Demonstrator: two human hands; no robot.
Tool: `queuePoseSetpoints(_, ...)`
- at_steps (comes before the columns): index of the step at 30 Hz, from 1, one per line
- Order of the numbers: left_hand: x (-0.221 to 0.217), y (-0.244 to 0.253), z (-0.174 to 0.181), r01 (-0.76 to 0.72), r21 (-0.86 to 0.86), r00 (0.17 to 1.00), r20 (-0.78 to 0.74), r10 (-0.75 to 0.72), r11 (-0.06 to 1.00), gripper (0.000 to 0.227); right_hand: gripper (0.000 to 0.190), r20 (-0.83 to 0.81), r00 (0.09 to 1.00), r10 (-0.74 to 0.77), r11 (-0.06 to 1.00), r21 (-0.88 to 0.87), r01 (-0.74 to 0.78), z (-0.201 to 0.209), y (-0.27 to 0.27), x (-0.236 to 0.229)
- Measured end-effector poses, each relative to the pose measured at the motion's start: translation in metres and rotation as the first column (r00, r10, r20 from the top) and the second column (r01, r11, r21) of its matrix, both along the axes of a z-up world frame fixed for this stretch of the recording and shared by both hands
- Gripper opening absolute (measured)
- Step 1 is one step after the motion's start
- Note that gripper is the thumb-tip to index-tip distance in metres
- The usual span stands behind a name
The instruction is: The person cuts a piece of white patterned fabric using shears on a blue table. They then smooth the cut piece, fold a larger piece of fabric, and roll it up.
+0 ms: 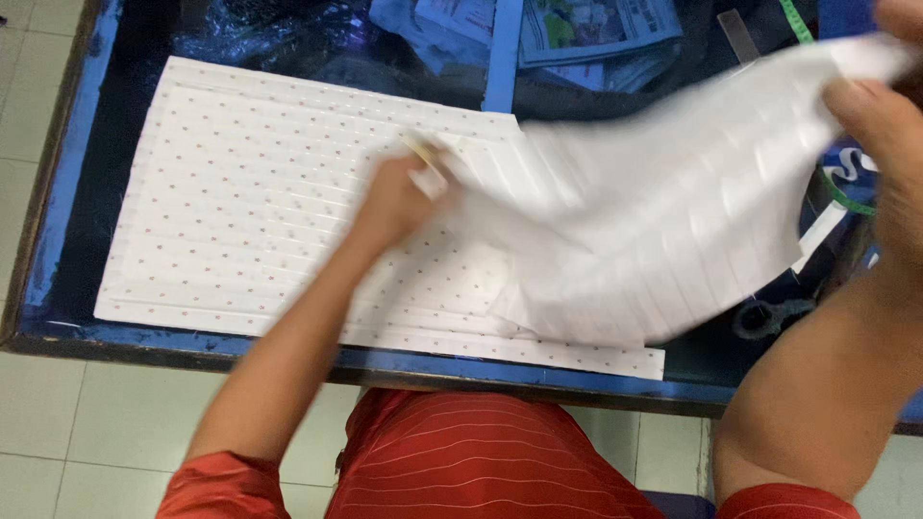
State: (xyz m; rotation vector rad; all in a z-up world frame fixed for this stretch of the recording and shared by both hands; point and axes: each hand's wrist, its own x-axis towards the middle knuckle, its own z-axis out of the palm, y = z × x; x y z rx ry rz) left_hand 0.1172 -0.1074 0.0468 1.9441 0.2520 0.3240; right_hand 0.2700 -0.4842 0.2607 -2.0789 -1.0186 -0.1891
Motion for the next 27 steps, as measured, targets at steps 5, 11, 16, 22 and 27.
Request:
queuePoseSetpoints(5,-0.058,0.058,0.145,-0.214,0.238,0.851,0.521,0.061,0.947,0.014,0.042,0.024,1.000,-0.002,0.996,0.093,0.000,-0.011,0.026,-0.015)
queuePoseSetpoints(11,-0.143,0.044,0.136,-0.174,0.576,0.945,0.325,-0.029,0.799,0.031,0.026,-0.045,0.997,-0.068,0.995,0.069,0.071,-0.069,0.040,-0.055)
queuePoseSetpoints(16,-0.185,0.032,0.048,0.071,0.615,0.982,0.093,-0.161,0.785,0.034,0.017,-0.070,0.996,0.049,0.995,-0.078,-0.055,-0.146,0.007,-0.082)
queuePoseSetpoints(22,-0.211,0.021,-0.016,0.283,0.604,0.958,-0.222,-0.183,0.745,0.019,0.033,-0.606,0.791,-0.084,0.984,-0.178,-0.032,-0.197,-0.029,-0.077)
queuePoseSetpoints(27,-0.204,0.021,0.002,0.333,0.439,0.926,-0.319,-0.202,0.834,0.035,0.038,-0.474,0.447,-0.759,0.648,-0.622,0.441,-0.165,0.003,-0.066)
